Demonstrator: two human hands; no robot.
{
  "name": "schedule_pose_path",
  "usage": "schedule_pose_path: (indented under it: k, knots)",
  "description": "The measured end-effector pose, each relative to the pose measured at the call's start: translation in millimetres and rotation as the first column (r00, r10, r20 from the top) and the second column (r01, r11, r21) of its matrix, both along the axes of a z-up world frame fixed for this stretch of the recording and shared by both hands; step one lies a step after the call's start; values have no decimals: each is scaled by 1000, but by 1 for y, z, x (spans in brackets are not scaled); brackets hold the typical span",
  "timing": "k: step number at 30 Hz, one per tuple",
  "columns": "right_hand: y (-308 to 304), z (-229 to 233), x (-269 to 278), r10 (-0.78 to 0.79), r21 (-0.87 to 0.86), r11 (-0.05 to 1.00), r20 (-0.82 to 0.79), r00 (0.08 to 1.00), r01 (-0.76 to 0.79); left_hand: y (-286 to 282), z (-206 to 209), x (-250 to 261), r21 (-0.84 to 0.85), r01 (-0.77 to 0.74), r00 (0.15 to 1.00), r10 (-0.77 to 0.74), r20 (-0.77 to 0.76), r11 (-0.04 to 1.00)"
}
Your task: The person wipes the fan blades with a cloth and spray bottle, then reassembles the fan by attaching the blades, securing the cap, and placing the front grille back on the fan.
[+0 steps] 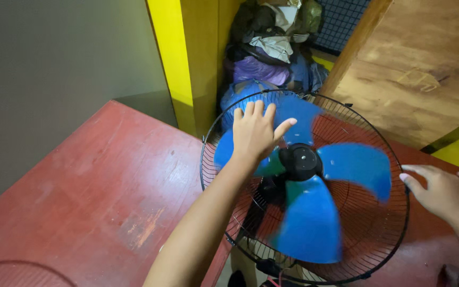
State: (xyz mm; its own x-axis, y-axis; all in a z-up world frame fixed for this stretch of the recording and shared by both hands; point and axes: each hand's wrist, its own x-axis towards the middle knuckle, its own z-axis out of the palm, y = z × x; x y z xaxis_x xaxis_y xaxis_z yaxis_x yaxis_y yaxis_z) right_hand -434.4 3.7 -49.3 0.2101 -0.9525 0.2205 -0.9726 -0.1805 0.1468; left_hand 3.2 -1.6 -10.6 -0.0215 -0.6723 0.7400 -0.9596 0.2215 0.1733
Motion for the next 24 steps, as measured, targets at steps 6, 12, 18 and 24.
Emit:
schedule_pose_path:
  k: [6, 12, 18, 24]
  knots:
    - [55, 12, 102, 406, -40, 892, 506, 761, -449, -6, -42, -6, 261, 94, 994, -106, 31, 961]
    - [102, 8, 187, 590, 294, 750, 104, 800, -592, -14, -66, -16, 414, 161, 969, -223, 106, 896]
    - [38, -2, 87, 19, -58, 998, 177, 984, -9, -6, -57, -12, 219, 180, 974, -204, 95, 959]
    - [9, -19, 28, -286, -100, 927, 438, 852, 362, 6, -48, -14, 130, 176, 981, -184, 55, 976]
